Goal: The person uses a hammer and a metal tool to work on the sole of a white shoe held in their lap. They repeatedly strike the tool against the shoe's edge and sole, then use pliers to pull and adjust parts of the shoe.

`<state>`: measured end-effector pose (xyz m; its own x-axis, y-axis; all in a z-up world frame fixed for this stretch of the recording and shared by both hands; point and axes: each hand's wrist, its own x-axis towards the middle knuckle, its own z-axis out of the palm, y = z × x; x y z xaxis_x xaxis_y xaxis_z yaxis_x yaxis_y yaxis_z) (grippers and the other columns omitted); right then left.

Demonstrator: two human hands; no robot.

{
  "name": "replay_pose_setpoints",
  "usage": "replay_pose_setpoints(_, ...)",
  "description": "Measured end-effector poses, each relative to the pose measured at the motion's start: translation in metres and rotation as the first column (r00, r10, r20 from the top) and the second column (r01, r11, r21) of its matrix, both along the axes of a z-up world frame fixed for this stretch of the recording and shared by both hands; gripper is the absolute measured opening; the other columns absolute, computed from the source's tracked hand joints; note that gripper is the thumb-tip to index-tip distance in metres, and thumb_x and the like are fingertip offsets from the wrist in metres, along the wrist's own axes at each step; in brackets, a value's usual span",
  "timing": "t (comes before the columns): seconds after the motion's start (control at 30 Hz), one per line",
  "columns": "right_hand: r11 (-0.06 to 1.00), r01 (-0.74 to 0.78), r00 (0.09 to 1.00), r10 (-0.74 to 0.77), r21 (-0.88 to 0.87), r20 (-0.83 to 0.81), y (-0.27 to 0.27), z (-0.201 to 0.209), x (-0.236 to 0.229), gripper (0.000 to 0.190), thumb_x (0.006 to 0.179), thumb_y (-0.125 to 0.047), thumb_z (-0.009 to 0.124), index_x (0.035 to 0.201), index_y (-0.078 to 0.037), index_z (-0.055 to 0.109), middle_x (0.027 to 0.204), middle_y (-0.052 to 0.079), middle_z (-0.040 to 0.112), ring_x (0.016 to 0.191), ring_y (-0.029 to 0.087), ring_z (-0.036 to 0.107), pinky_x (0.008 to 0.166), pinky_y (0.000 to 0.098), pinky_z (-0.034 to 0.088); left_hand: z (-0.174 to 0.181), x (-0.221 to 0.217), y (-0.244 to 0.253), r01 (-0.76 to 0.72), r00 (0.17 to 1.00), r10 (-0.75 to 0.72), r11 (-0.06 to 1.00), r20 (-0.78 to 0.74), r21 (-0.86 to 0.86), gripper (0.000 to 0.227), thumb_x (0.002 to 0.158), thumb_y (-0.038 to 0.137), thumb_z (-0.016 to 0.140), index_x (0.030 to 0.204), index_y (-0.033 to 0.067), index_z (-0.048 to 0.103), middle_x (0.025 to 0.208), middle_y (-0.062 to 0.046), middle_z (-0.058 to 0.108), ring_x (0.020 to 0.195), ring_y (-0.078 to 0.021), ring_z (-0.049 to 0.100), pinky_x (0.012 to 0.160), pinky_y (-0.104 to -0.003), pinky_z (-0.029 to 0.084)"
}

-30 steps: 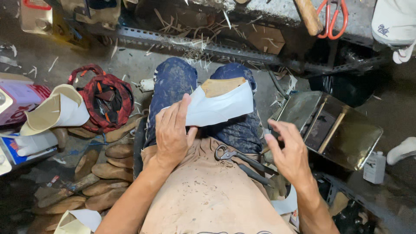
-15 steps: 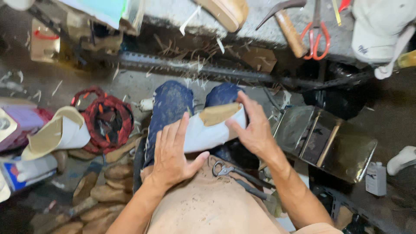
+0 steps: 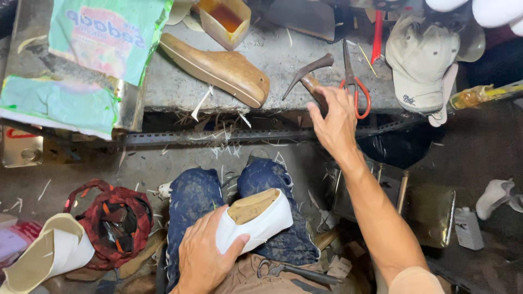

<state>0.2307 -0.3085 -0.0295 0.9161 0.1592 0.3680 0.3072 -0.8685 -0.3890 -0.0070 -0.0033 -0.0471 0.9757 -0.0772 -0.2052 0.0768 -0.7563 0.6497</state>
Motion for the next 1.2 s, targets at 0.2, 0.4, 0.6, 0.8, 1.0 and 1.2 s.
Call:
replay_pose_setpoints(0.2, 0.985, 0.000, 1.000, -0.005, -0.174, -0.026, -0.037, -0.029, 0.043, 0.040, 0.103, -0.030, 0.061, 0.132, -0.003, 0.067, 0.111, 0.019, 0.064, 0.094, 0.042, 0.057, 0.085, 0.0508, 0.043, -0.014, 0.001, 0.001, -0.082, 0.996, 0.082, 0.997, -0.030, 0.015, 0.068, 0.077, 0.065, 0.064, 0.134, 0.0275, 0.062, 0.128, 0.007, 0.071, 0.117, -0.0190, 0.065, 0.093, -0.040, 0.048)
replay_pose_setpoints(0.4, 0.996, 0.062, 0.998, -0.060, -0.057, 0.032, -0.022, 0.006, 0.056, 0.035, 0.097, -0.017, 0.066, 0.131, -0.006, 0.070, 0.120, 0.018, 0.062, 0.108, 0.037, 0.056, 0.097, 0.0467, 0.043, -0.018, 0.005, 0.001, -0.075, 0.992, 0.078, 0.997, -0.095, 0.031, 0.066, 0.080, 0.063, 0.061, 0.136, 0.0285, 0.061, 0.127, 0.009, 0.071, 0.114, -0.0181, 0.066, 0.091, -0.039, 0.049)
replay_pose_setpoints(0.6, 0.982, -0.024, 0.995, 0.005, -0.188, -0.104, 0.016, -0.017, 0.105, 0.017, 0.096, -0.027, 0.070, 0.105, -0.017, 0.079, 0.099, 0.007, 0.076, 0.095, 0.035, 0.065, 0.077, 0.0506, 0.042, -0.005, 0.016, 0.000, -0.016, 0.994, 0.017, 1.000, -0.104, 0.018, 0.055, 0.096, 0.050, 0.040, 0.140, 0.0223, 0.057, 0.127, 0.002, 0.070, 0.115, -0.0230, 0.065, 0.088, -0.040, 0.048)
replay_pose_setpoints(0.8, 0.912, -0.087, 0.990, 0.125, -0.401, 0.069, 0.010, -0.029, 0.106, 0.011, 0.102, -0.018, 0.064, 0.095, -0.010, 0.068, 0.091, 0.018, 0.069, 0.080, 0.044, 0.060, 0.063, 0.0570, 0.043, 0.024, 0.022, 0.003, -0.026, 0.993, 0.021, 0.999, -0.114, -0.046, 0.051, 0.099, 0.032, 0.033, 0.139, 0.0133, 0.059, 0.131, -0.006, 0.068, 0.114, -0.0285, 0.061, 0.088, -0.044, 0.044)
replay_pose_setpoints(1.0, 0.962, -0.182, 0.972, 0.208, 0.206, -0.111, 0.022, 0.035, 0.021, 0.013, 0.110, 0.003, 0.059, 0.123, 0.000, 0.063, 0.085, 0.008, 0.064, 0.080, 0.017, 0.061, 0.082, 0.0342, 0.051, 0.032, 0.025, 0.004, 0.068, 0.988, -0.085, 0.989, -0.126, -0.128, 0.069, 0.090, 0.040, 0.040, 0.149, 0.0048, 0.047, 0.136, -0.014, 0.062, 0.114, -0.0344, 0.058, 0.090, -0.050, 0.041)
replay_pose_setpoints(1.2, 0.774, 0.257, 0.857, 0.095, 0.579, -0.507, 0.028, 0.058, -0.085, 0.017, 0.104, -0.001, 0.067, 0.121, 0.000, 0.067, 0.104, 0.013, 0.074, 0.083, 0.012, 0.070, 0.080, 0.0217, 0.063, 0.032, 0.025, 0.003, 0.110, 0.965, -0.116, 0.993, -0.235, -0.040, 0.096, 0.077, 0.066, 0.063, 0.154, 0.0123, 0.042, 0.127, -0.015, 0.064, 0.117, -0.0349, 0.056, 0.095, -0.051, 0.042)
